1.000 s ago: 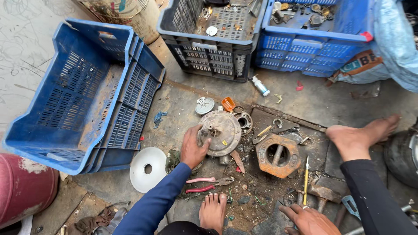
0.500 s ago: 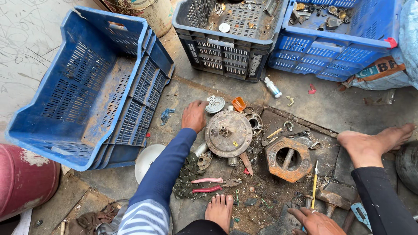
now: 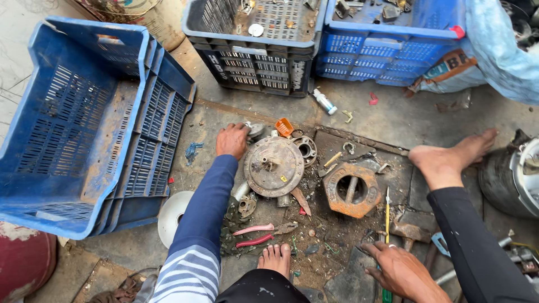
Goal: The person uses an angle grinder to cut a metal component held by pliers, then uses a hammer and chisel to separate parts. They also use pliers to remove a small ring from a cylindrical metal piece.
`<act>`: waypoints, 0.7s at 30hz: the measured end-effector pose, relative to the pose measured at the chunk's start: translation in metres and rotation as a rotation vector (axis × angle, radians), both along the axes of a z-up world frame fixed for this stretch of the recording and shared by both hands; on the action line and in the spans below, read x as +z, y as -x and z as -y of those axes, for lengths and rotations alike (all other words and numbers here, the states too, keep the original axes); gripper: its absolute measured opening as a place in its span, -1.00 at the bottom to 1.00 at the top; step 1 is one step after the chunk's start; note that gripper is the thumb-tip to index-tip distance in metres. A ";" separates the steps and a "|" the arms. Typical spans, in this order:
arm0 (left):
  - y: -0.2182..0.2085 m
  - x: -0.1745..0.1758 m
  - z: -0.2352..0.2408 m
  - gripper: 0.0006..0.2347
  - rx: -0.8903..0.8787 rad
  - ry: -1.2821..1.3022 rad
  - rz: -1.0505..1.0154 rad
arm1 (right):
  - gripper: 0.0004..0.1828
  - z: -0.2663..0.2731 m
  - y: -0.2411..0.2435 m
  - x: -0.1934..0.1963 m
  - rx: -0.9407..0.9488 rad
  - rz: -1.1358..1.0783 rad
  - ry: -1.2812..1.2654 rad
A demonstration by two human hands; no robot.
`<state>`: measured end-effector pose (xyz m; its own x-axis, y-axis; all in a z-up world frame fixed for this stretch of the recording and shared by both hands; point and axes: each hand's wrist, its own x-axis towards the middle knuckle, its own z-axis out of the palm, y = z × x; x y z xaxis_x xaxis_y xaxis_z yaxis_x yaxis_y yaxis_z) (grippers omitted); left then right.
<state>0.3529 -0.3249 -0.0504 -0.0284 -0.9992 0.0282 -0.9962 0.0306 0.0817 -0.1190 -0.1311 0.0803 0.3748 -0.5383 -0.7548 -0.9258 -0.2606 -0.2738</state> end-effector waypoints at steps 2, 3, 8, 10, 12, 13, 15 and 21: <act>0.000 0.011 0.001 -0.77 0.085 -0.064 -0.062 | -0.30 0.003 -0.004 0.010 0.006 0.036 0.023; 0.000 0.017 -0.002 -0.78 0.161 -0.084 -0.135 | -0.31 0.004 -0.005 0.014 0.010 0.051 0.035; 0.000 0.045 -0.037 -0.79 0.391 0.110 -0.498 | -0.32 0.003 -0.003 0.018 -0.008 0.034 0.074; -0.001 0.054 -0.062 -0.81 0.419 0.132 -0.650 | -0.31 0.002 -0.003 0.017 0.007 0.031 0.081; -0.001 0.060 -0.089 -0.80 0.450 0.163 -0.826 | -0.31 0.003 -0.004 0.015 0.018 0.047 0.100; 0.002 0.061 -0.105 -0.78 0.468 0.175 -0.927 | -0.31 0.002 -0.003 0.014 0.026 0.052 0.106; 0.010 0.063 -0.137 -0.77 0.452 0.196 -1.112 | -0.32 0.001 -0.004 0.012 0.037 0.083 0.133; 0.049 0.065 -0.235 -0.77 0.389 0.132 -1.034 | -0.29 -0.001 -0.006 0.003 0.065 0.055 0.151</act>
<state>0.3035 -0.0903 0.0142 0.3847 -0.9224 -0.0362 -0.3940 -0.1995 0.8972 -0.1134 -0.1304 0.0830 0.4515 -0.6172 -0.6444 -0.8901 -0.3619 -0.2769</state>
